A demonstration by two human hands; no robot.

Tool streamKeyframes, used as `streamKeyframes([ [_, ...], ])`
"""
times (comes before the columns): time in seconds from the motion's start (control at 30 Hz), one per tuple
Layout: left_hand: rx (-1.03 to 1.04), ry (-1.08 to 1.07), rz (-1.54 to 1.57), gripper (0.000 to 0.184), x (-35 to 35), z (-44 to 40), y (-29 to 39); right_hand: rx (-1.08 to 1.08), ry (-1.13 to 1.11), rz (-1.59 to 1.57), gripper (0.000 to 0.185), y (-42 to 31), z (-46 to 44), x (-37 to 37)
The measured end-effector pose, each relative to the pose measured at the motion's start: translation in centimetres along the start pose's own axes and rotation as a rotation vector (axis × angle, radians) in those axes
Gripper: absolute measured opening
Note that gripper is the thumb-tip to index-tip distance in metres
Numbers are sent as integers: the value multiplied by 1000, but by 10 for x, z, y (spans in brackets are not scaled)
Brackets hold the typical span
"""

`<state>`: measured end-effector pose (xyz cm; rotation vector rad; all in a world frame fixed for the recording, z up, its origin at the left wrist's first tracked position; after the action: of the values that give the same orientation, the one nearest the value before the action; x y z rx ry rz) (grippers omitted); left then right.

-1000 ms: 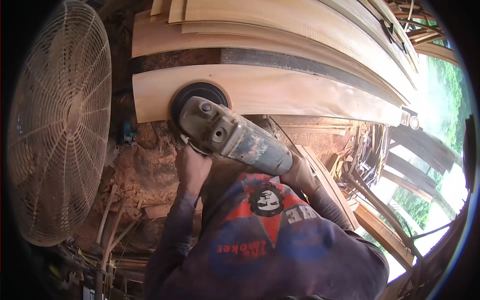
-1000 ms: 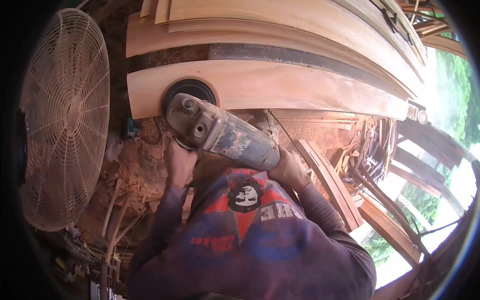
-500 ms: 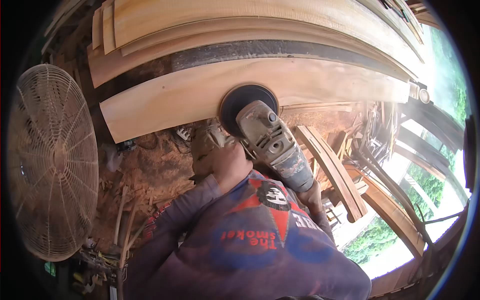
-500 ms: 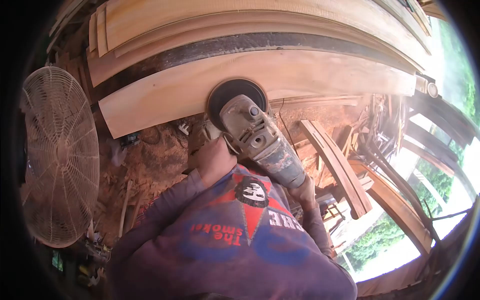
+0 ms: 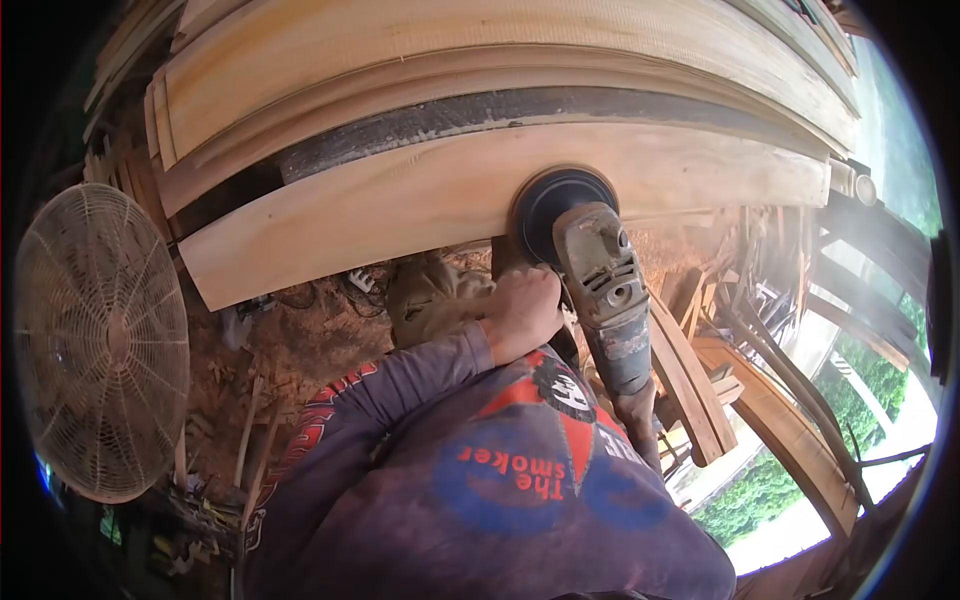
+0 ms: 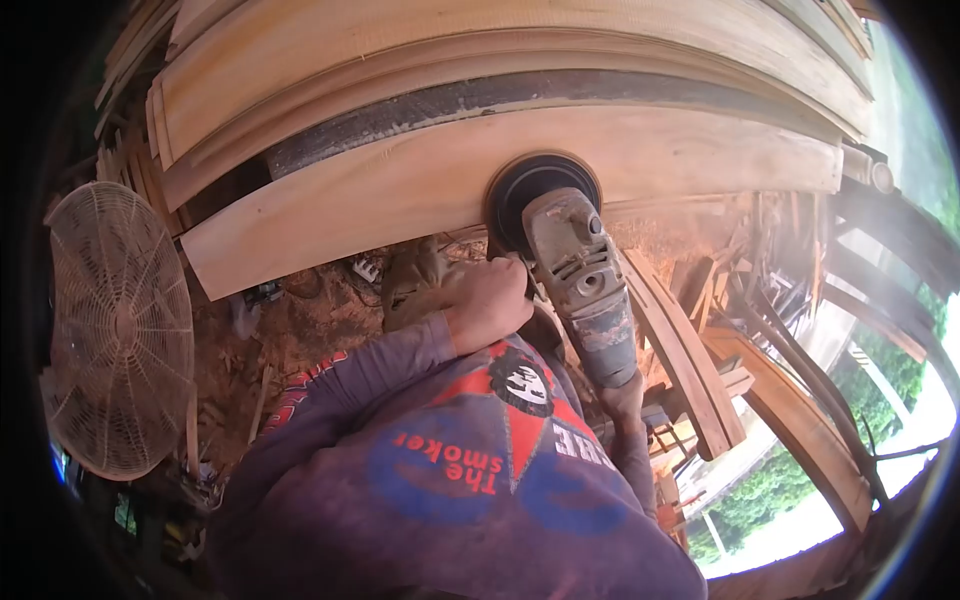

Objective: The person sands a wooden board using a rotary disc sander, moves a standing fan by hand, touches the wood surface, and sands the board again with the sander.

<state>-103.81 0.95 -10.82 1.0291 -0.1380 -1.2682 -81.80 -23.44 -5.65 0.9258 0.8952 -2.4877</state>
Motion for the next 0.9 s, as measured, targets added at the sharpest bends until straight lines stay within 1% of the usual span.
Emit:
streamKeyframes([
  [0.07, 47, -40, 10, 30, 0, -17, 25, -7, 33, -31, 41, 14, -6, -13],
  [0.13, 124, -6, -5, 30, 18, -34, 41, 21, 43, -48, 42, 30, -8, -28],
  [0.17, 128, -18, -20, 30, 21, -41, 47, 35, 56, -60, 42, 36, -8, -32],
  [0.23, 189, -15, 3, 26, 27, -55, 62, 30, 121, -59, 43, 47, -7, -32],
  [0.3, 235, 9, -46, 23, 26, -72, 77, 14, 173, -52, 43, 55, -10, -27],
  [0.37, 265, 49, -99, 20, 18, -92, 88, 118, 194, -102, 40, 52, -15, -14],
  [0.4, 280, 55, -149, 20, 15, -102, 93, 113, 192, -112, 40, 46, -16, -7],
  [0.47, 303, 60, -209, 20, 13, -110, 95, 277, 201, -261, 34, 18, -14, 0],
  [0.5, 307, 135, -281, 17, 12, -110, 93, 217, 136, -66, 27, -8, -15, -2],
  [0.53, 313, 212, -352, 15, 11, -109, 91, 216, 146, -73, 27, -3, -11, 8],
  [0.57, 283, 265, -428, 10, 6, -102, 86, 188, 195, -160, 26, 8, -7, 23],
  [0.6, 294, 264, -435, 10, 1, -95, 80, 179, 216, -185, 26, 6, -1, 34],
  [0.67, 185, 367, -432, 10, -8, -78, 56, 173, 216, -187, 27, -3, 13, 57],
  [0.7, 181, 370, -456, 12, -14, -68, 42, 170, 218, -187, 27, -13, 19, 66],
  [0.83, 152, 375, -463, 11, -35, -27, -4, 159, 182, -176, 28, -53, 46, 102],
  [0.9, 133, 300, -469, 13, -48, -1, -23, 147, 158, -172, 29, -70, 55, 117],
])
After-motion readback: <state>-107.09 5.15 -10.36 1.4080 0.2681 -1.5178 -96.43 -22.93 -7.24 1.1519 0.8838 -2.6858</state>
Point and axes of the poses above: each hand's wrist, its own z-axis away from the middle knuckle, its own x-axis out of the palm, y = z × x, the point moved 2 cm from there along -z, towards the middle knuckle, and after that the axes turned 5 degrees about -x, right-handed, at the moved point
